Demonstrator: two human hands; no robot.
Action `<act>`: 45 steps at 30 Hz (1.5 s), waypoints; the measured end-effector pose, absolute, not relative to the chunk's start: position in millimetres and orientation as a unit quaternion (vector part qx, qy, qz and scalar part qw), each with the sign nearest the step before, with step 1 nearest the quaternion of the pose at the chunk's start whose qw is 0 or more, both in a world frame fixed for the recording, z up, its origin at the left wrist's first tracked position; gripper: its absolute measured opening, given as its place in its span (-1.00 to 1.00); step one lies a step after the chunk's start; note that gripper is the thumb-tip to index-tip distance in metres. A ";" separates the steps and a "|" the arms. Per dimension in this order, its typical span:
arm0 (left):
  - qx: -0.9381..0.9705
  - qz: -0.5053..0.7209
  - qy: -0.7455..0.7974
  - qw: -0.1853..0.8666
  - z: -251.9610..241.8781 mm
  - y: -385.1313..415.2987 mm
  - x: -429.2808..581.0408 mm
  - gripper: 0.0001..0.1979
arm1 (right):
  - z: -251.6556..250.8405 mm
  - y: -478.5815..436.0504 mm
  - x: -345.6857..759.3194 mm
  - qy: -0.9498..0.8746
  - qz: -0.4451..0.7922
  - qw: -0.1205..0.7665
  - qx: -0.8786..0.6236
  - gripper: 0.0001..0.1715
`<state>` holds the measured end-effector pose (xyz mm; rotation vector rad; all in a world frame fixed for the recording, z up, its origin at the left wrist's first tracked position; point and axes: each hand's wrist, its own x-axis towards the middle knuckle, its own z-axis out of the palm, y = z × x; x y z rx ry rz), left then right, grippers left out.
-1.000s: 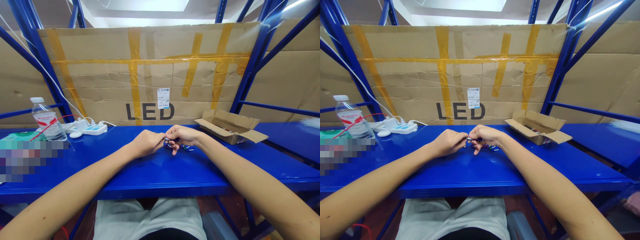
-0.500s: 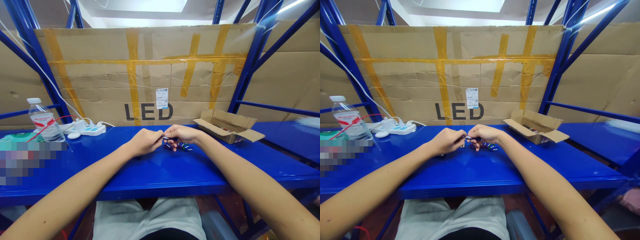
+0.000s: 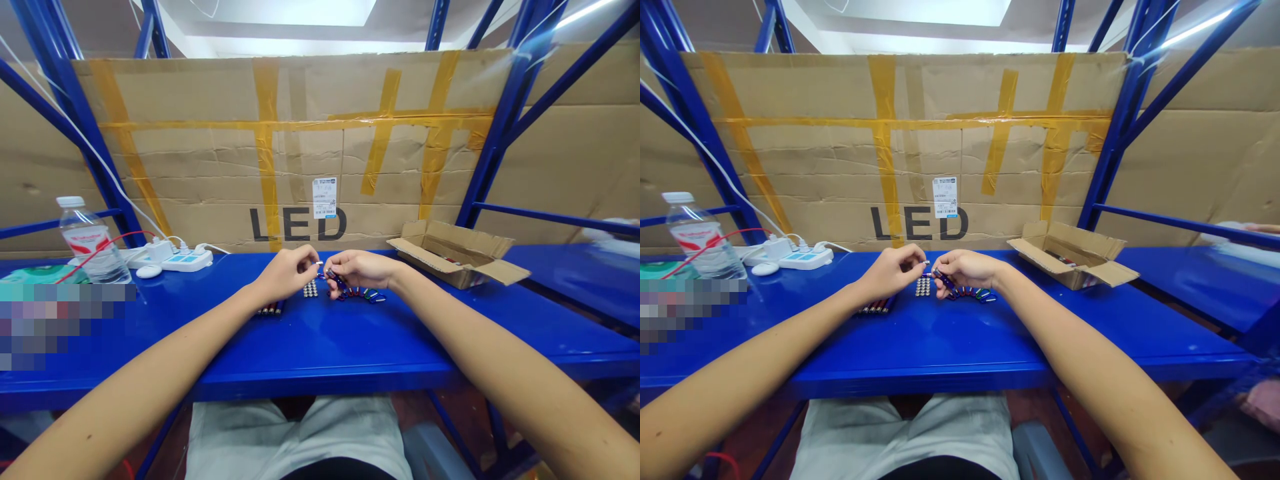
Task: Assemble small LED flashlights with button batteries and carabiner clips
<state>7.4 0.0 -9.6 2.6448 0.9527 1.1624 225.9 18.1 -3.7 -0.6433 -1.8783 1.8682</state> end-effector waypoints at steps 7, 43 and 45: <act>0.813 0.412 0.406 0.070 -3.2 28.1 -17.5 -0.90 | -4.2 17.8 221.5 -0.659 0.670 0.249 -0.233 -0.92; 0.877 0.030 0.457 -0.143 -8.4 39.8 -37.1 -0.88 | -19.2 -10.9 188.2 -0.914 0.184 0.115 -0.341 -0.95; 0.877 0.027 0.457 -0.145 -8.1 39.7 -36.9 -0.88 | -19.6 -12.3 187.2 -0.919 0.170 0.110 -0.340 -0.96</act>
